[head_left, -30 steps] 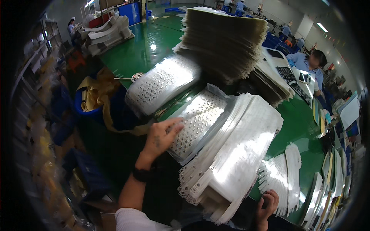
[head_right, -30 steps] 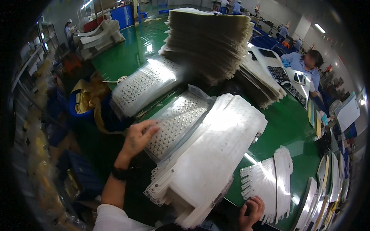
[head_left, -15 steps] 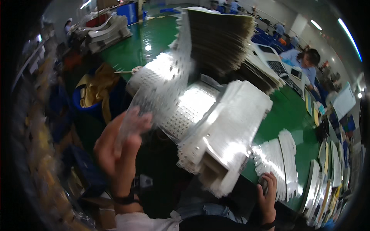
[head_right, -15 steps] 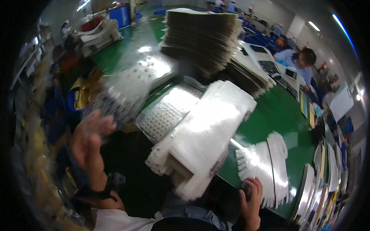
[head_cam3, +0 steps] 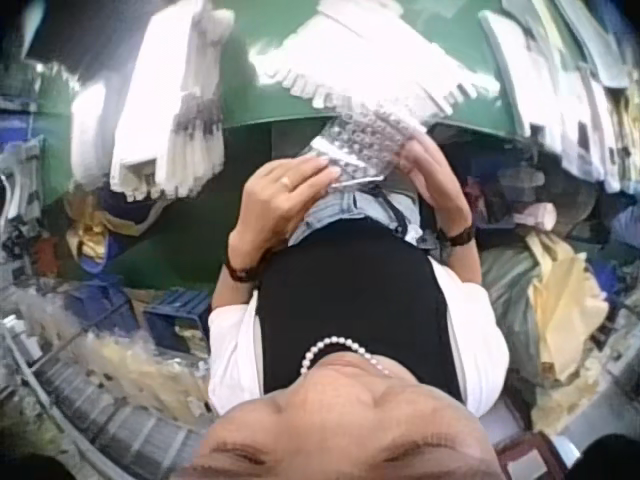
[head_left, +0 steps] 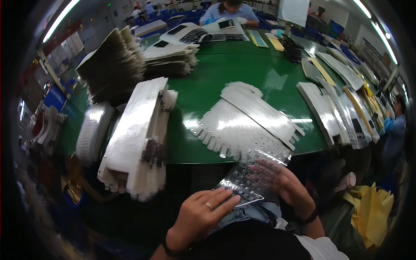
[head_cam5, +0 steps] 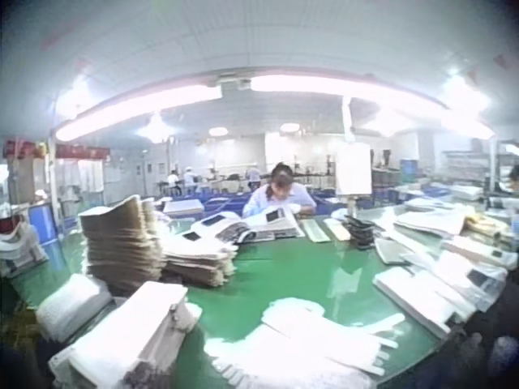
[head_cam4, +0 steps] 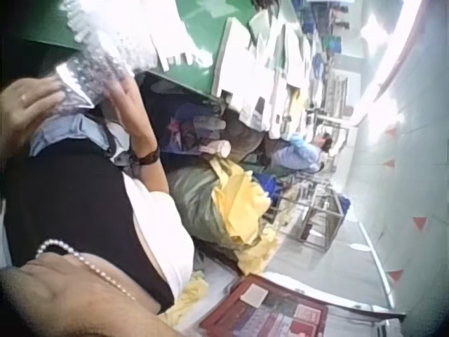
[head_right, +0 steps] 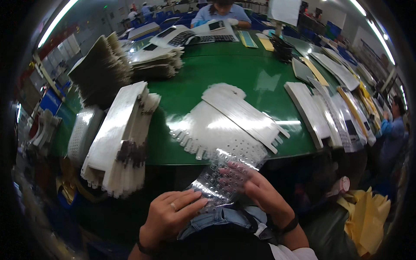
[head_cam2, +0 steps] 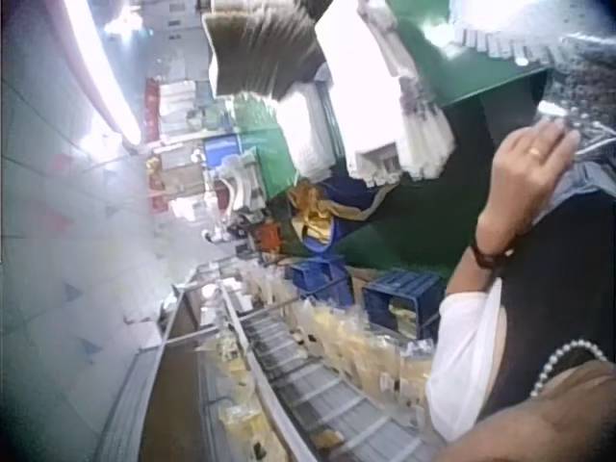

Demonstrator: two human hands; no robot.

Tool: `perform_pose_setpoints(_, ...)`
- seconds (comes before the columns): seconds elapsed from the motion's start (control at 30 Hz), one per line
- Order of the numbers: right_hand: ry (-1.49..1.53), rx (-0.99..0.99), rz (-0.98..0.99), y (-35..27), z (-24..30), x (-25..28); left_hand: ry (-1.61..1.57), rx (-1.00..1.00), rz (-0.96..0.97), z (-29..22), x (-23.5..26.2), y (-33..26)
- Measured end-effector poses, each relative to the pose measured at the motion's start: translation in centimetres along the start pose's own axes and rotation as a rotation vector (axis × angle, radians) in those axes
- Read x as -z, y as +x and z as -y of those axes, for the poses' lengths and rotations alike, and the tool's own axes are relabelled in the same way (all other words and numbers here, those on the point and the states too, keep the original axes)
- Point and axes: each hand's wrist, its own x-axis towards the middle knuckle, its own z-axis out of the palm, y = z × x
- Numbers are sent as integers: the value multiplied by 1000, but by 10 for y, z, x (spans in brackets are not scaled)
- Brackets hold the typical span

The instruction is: The person picks up a plastic sheet from a stack and presses small black components into holes on the sheet by hand. They repeat this process for multiple sheets, moving each completed piece aside before starting the next.

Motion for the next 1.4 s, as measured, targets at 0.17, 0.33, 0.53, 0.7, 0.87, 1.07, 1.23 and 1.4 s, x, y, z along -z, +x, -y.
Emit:
perform_pose_setpoints(0.17,105,-9,-287,-16,-14,14,-157,-7,292,-13,-21,8)
perform_pose_setpoints(0.33,-305,73,-255,-28,-22,30,-323,163,234,17,-1,23)
perform_pose_setpoints(0.53,-628,326,13,-17,-31,32,-486,353,-65,-4,-31,56)
perform_pose_setpoints(0.7,-761,302,198,-20,-16,32,-718,538,-21,-14,-35,46)
perform_pose_setpoints(0.87,-567,667,-401,-25,100,-8,-588,602,-101,-4,-29,20)
perform_pose_setpoints(1.07,-456,794,-294,-1,105,-22,-638,656,-66,-6,-30,12)
perform_pose_setpoints(1.23,-407,880,-192,17,104,-25,-580,644,-61,-7,-34,16)
perform_pose_setpoints(1.4,-282,1058,-138,36,101,-38,-580,617,8,-5,-43,21)
